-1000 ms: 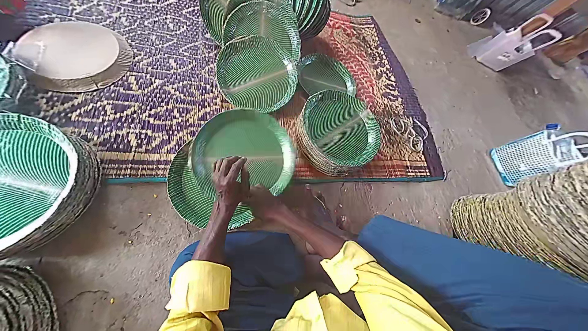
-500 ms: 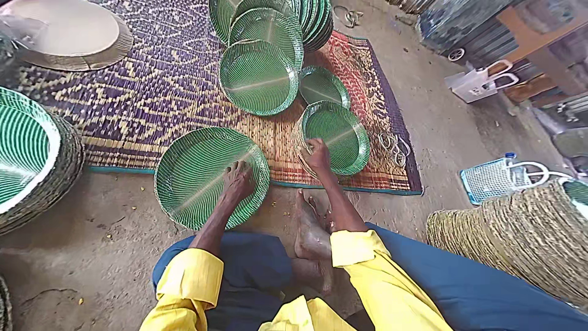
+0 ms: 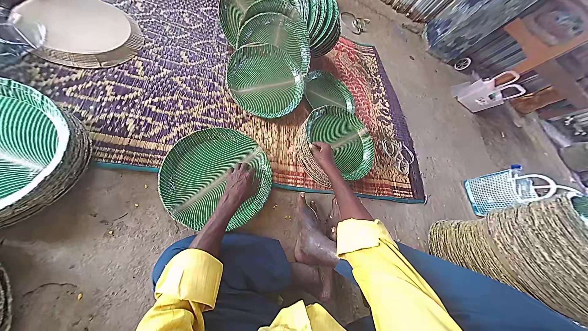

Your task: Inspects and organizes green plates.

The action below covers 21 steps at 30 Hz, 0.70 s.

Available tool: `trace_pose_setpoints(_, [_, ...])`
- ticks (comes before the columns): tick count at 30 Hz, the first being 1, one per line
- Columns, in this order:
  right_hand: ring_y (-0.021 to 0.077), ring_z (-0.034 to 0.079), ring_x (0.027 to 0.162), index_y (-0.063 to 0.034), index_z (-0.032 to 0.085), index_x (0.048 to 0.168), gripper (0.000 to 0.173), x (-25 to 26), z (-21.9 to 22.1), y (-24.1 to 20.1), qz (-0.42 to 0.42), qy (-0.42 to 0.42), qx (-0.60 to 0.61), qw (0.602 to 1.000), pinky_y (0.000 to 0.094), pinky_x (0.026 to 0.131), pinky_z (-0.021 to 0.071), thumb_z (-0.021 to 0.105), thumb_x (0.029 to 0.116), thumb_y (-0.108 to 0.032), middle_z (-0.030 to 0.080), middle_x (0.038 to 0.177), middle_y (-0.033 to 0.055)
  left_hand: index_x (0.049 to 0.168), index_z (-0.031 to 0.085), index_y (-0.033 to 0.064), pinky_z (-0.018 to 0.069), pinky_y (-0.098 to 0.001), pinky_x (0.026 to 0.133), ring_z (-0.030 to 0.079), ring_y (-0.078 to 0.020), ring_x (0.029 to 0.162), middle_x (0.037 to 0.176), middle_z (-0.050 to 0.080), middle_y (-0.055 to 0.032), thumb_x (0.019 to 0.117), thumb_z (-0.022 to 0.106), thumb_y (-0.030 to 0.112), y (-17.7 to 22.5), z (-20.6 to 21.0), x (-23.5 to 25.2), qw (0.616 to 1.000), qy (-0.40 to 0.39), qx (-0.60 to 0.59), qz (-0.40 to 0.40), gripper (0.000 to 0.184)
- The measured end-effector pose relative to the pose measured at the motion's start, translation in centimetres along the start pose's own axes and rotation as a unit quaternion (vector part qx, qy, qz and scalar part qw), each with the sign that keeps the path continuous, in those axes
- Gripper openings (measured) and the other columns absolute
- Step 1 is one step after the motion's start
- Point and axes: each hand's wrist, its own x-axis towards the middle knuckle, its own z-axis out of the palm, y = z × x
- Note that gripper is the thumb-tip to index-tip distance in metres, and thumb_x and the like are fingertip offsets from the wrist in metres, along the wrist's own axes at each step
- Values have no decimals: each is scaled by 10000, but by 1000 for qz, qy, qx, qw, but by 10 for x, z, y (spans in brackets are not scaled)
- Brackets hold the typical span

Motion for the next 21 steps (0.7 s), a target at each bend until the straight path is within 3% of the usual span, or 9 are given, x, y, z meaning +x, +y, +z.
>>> trace_pose_setpoints(4, [460,650,1112,23,694,1209,325,2,-4,-2,34,22,-22,999,653,943,491,479,1094,-191,680,1180,286,1388,624,81,363,-597,1114,457,-400,1398,1450,547,-214,1018,590,373,2,0,-1,1000,-17,4,2,473])
trace_pose_setpoints(6, [457,647,1125,27,693,1211,319,0,-6,-7,25,44,-33,998,640,957,493,481,1094,-181,676,1200,281,1436,585,95,366,-593,1116,479,-392,1383,1454,548,-207,1025,578,414,0,0,-3,999,22,-17,16,521])
trace_pose_setpoints(9, [425,667,1032,27,705,1134,303,-24,-6,-23,-119,112,-61,985,613,892,529,479,1092,-171,666,1137,252,1353,646,39,433,-588,1056,586,-402,1257,1343,630,-220,1007,602,330,-6,-1,-5,966,226,-84,91,454])
trace_pose_setpoints(11, [383,671,1023,23,717,1128,273,-52,6,-44,-219,120,-48,967,567,899,541,503,1073,-137,674,1112,223,1202,717,-14,489,-547,985,658,-383,1115,1188,701,-221,985,582,222,-6,-6,-9,901,388,-111,159,348])
trace_pose_setpoints(14, [358,711,973,5,759,994,140,-93,59,-78,-337,54,-18,940,544,863,558,638,923,0,737,1006,185,1078,740,3,463,-447,988,656,-305,1045,1049,721,-173,997,493,207,-3,-15,-17,819,515,-105,232,330])
trace_pose_setpoints(16, [371,722,974,-6,768,992,167,-126,102,-89,-389,-65,-10,919,566,851,552,608,944,-7,754,1010,183,1052,748,22,459,-445,968,660,-297,1015,1012,728,-158,1005,488,233,-4,-13,-22,817,518,-79,241,338])
trace_pose_setpoints(18, [387,669,1138,0,756,1108,216,-152,126,-91,-410,-244,-41,878,581,1007,476,572,1008,-55,728,1161,197,1058,765,13,487,-512,935,683,-345,998,1031,739,-179,971,545,232,-10,-5,-25,867,453,-49,203,321])
trace_pose_setpoints(19, [402,642,1188,3,747,1132,221,-159,134,-90,-432,-294,-64,851,591,1031,456,571,1011,-57,711,1204,209,1084,763,4,495,-555,938,682,-385,1030,1067,732,-202,951,585,225,-14,-3,-25,903,396,-36,161,313])
trace_pose_setpoints(21, [407,687,1053,6,759,999,190,-160,142,-80,-479,-262,-47,837,589,900,513,618,977,-119,731,1055,212,1178,731,-4,446,-617,1008,607,-448,1190,1204,681,-250,959,640,239,-20,-5,-21,969,242,-27,42,339])
